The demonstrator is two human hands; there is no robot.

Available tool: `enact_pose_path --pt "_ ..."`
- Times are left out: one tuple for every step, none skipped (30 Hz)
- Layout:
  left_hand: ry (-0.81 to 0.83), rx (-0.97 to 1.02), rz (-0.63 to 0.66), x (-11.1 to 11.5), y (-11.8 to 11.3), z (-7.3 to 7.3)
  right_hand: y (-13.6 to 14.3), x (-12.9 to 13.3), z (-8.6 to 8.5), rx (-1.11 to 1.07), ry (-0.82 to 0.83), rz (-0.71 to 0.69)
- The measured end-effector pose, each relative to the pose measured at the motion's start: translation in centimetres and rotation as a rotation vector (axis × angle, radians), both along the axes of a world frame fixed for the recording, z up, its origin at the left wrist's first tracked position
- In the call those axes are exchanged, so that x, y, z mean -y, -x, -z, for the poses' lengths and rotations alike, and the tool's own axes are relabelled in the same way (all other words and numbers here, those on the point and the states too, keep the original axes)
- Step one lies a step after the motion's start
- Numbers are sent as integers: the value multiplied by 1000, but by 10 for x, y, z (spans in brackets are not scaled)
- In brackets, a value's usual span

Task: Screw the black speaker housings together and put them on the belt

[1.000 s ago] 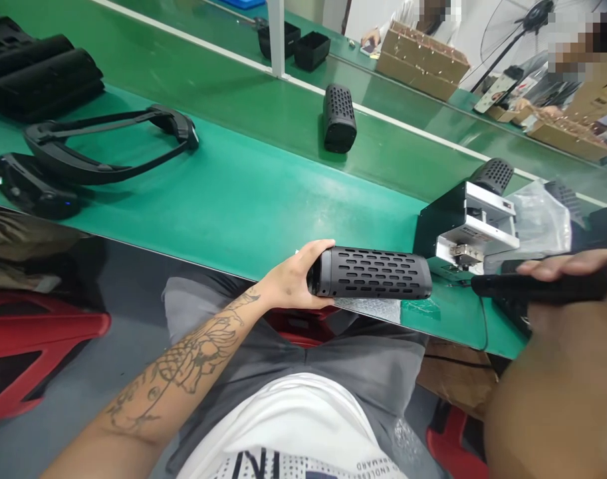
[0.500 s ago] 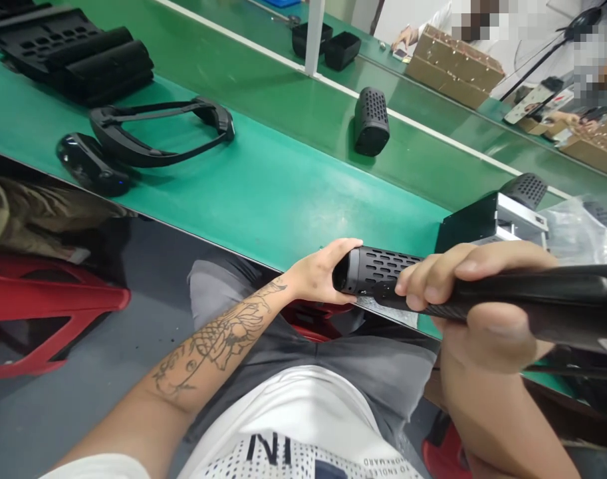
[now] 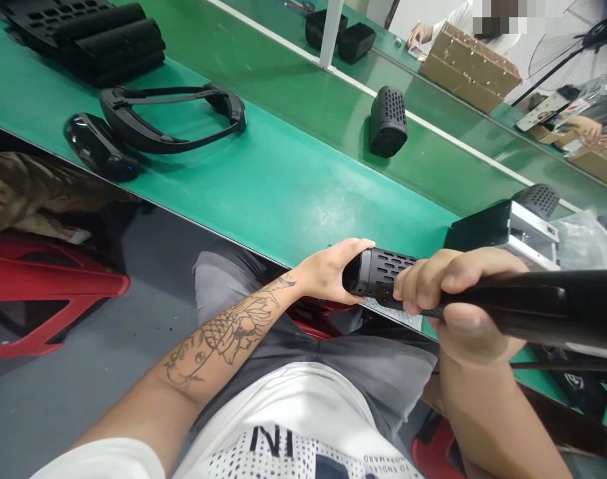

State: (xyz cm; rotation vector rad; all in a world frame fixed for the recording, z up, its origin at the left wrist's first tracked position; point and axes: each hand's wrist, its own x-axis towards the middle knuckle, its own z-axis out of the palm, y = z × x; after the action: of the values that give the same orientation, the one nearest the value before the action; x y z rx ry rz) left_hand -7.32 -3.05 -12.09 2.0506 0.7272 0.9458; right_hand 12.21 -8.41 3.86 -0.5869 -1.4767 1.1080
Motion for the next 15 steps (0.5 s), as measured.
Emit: enact_pose_path --pt "2 -5 -3 1 0 -1 0 -1 0 2 5 -9" --pt "0 -6 -6 1 0 -1 -1 -1 0 4 13 -12" --pt "-2 -7 -7 1 0 -2 -2 -2 0 5 23 -9" --pt "-5 -8 -8 2 0 -2 -3 -2 0 10 32 -7" --pt "-6 -11 -8 2 0 -2 -5 -2 1 16 36 -7" --pt "-5 -14 -8 2 0 -2 -7 -3 3 22 35 -12" --pt "-5 -17 -8 1 0 -2 -8 -3 5 26 29 -20" --pt "-5 -21 -8 0 0 -2 -9 -3 7 32 20 -29" --pt "-6 -23 -10 -1 0 -2 -9 -3 9 38 9 -36" --pt "-12 -23 -14 -2 0 -1 -8 -3 11 48 -4 -40" --pt "-23 -22 -17 -3 0 -1 -7 -2 10 60 -22 -43" --pt "-39 -19 -20 -3 0 0 -5 0 8 78 -47 -49" --pt "-60 -19 -24 -2 -1 2 -4 2 4 92 -81 -65" --pt "-84 -25 -35 0 -3 5 -4 5 -2 91 -115 -69" --pt "-109 -38 -62 5 -5 9 -6 7 -10 74 -134 -38"
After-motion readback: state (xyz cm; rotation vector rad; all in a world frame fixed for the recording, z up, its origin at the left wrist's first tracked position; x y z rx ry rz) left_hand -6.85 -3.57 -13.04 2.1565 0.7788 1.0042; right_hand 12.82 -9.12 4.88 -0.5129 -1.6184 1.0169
